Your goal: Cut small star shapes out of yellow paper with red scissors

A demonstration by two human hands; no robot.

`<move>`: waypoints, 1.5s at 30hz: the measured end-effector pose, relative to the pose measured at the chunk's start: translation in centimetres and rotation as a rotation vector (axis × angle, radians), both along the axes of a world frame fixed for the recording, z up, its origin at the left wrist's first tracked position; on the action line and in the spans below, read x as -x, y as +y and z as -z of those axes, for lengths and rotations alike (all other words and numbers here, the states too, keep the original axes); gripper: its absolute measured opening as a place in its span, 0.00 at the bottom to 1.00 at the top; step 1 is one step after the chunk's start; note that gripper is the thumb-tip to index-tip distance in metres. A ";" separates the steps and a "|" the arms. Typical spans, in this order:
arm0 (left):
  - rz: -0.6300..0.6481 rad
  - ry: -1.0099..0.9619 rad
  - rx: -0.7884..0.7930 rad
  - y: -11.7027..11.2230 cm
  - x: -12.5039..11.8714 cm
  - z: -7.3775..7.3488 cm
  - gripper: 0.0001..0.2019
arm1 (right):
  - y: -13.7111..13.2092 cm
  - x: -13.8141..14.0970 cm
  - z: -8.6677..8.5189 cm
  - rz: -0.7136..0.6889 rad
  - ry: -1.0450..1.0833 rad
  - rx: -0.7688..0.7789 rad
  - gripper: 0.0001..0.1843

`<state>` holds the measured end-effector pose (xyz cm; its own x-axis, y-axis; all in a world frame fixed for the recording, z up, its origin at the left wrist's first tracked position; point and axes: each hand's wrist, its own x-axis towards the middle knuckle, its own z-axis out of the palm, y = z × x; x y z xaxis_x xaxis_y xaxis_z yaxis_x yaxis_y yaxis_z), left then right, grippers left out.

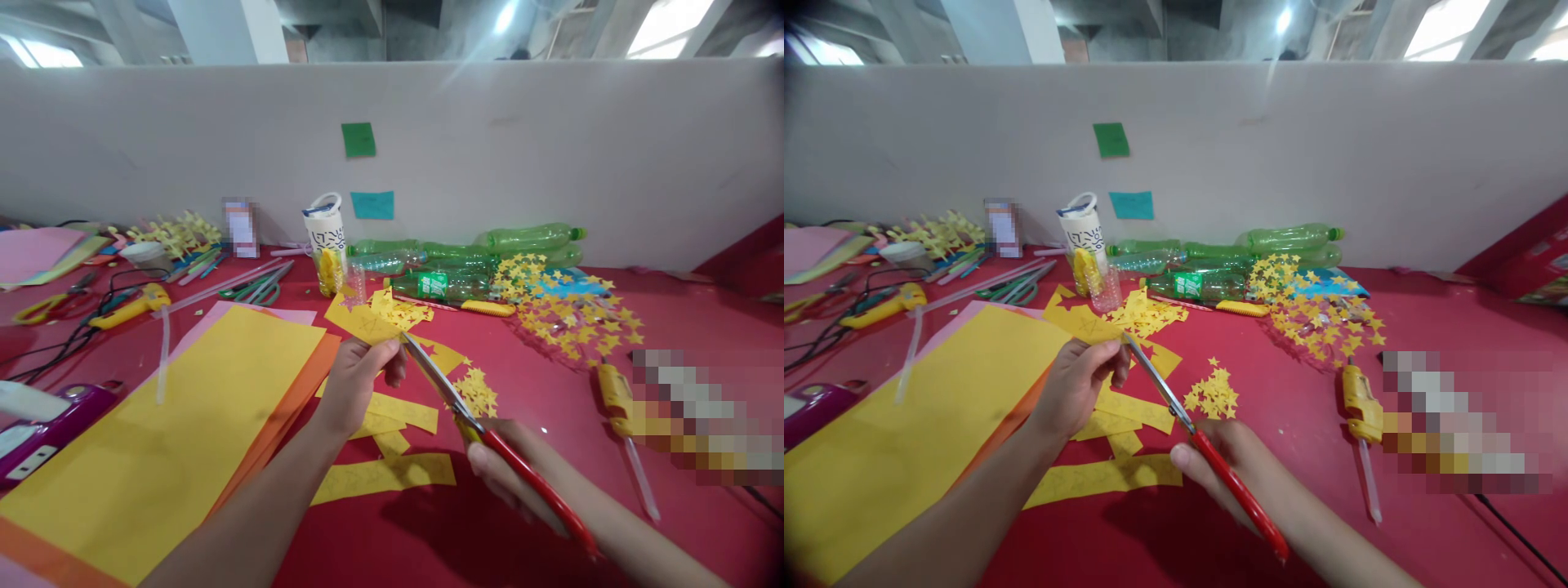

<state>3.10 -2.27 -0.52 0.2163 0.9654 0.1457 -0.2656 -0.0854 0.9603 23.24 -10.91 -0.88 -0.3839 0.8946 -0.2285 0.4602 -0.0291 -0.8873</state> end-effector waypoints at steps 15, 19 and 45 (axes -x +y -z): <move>0.034 0.006 -0.011 0.2 0.2 0.1 0.14 | -0.2 0.2 -0.4 0.067 -0.010 0.163 0.30; 0.053 0.017 -0.006 0.3 0.5 0.0 0.14 | -0.2 0.2 -0.5 0.083 -0.014 0.183 0.30; 0.081 0.070 0.050 0.9 1.1 -0.3 0.12 | 0.0 0.0 -0.4 0.091 -0.011 0.188 0.29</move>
<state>2.01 -1.39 -0.25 0.3016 0.9501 0.0799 -0.2020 -0.0182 0.9792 23.25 -10.90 -0.45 -0.3003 0.8667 -0.3984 0.4574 -0.2356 -0.8575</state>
